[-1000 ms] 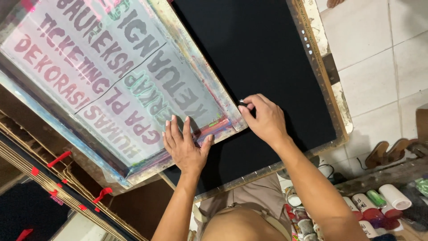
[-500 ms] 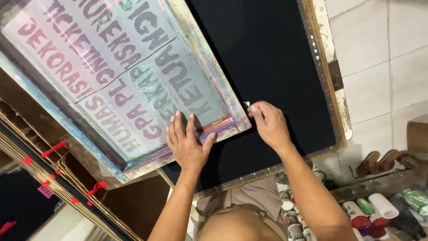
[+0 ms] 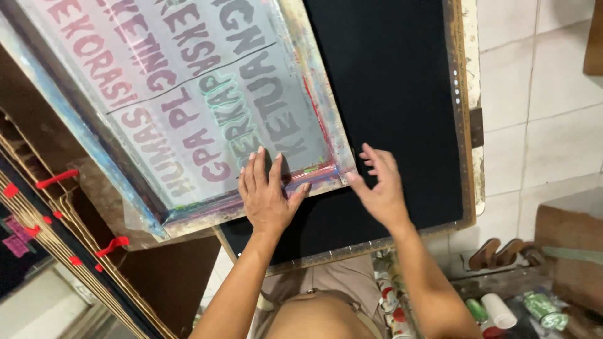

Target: Moving wooden printing boards and setting up a screen printing frame on a station for alignment.

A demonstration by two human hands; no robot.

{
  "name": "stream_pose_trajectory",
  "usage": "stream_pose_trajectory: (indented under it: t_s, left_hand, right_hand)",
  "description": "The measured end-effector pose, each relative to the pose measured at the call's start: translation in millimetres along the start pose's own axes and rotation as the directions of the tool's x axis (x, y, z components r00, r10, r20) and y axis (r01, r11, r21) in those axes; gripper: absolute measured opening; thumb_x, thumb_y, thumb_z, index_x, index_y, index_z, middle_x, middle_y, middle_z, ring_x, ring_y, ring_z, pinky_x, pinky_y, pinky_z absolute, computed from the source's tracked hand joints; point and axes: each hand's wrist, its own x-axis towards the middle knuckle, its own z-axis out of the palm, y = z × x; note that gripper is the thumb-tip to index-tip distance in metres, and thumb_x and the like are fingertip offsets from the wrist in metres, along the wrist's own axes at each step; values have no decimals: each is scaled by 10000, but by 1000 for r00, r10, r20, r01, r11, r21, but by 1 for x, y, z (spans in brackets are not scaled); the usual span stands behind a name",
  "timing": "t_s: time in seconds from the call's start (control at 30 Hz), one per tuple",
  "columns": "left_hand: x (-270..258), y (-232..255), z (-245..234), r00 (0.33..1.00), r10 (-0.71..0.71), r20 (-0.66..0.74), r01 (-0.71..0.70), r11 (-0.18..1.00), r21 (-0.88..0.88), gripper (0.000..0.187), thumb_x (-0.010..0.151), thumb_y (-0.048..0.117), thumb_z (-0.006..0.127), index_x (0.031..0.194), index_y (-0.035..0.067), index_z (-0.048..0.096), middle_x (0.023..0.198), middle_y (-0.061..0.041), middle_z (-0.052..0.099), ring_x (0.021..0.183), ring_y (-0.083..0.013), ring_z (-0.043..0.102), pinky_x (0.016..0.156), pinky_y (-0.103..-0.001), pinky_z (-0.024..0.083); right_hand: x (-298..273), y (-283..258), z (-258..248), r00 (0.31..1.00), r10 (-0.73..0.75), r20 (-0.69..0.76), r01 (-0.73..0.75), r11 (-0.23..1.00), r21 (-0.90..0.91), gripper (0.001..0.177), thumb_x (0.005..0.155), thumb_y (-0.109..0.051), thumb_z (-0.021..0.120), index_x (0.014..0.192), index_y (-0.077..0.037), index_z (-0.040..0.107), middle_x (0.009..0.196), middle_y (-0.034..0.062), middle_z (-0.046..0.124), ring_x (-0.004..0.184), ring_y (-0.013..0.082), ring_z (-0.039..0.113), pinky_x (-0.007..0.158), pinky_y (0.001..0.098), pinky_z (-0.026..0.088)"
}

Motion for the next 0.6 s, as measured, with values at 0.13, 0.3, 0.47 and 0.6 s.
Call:
stream_pose_trajectory:
  t_s: [0.13, 0.3, 0.47, 0.6]
  left_hand:
    - [0, -1, -1, 1000, 1, -4, -2, 1000, -23, 769, 846, 710, 646, 1360, 137, 625, 1503, -179, 509, 1391, -377, 479, 1158, -541, 321]
    - [-3, -2, 0, 998, -36, -55, 33, 997, -69, 732, 836, 687, 674, 1332, 149, 640, 1470, -160, 548, 1363, -361, 517, 1139, -526, 349]
    - [-8, -6, 3, 990, -48, -136, 24, 985, -174, 659, 901, 676, 609, 1297, 151, 661, 1409, -130, 603, 1310, -335, 569, 1098, -487, 401]
    - [-15, -17, -4, 979, -62, -196, -26, 908, -417, 568, 882, 570, 692, 1266, 151, 684, 1360, -112, 641, 1279, -355, 585, 1081, -497, 424]
  right_hand:
    - [4, -27, 19, 999, -49, -6, 47, 985, -168, 644, 815, -165, 847, 1364, 66, 603, 1110, 231, 565, 1018, 424, 606, 880, 489, 535]
    - [0, -7, 23, 999, -25, -48, 19, 991, -130, 548, 826, -148, 859, 1310, 17, 662, 1066, 173, 582, 946, 327, 622, 867, 400, 543]
    - [9, -20, 24, 992, 53, -115, -53, 999, 2, 353, 898, -90, 810, 1218, -1, 689, 1147, 95, 604, 1002, 203, 644, 912, 307, 559]
    - [16, -9, 23, 992, 86, -91, -93, 993, -77, 400, 887, -73, 819, 1256, 14, 693, 1064, 164, 633, 951, 241, 654, 843, 332, 570]
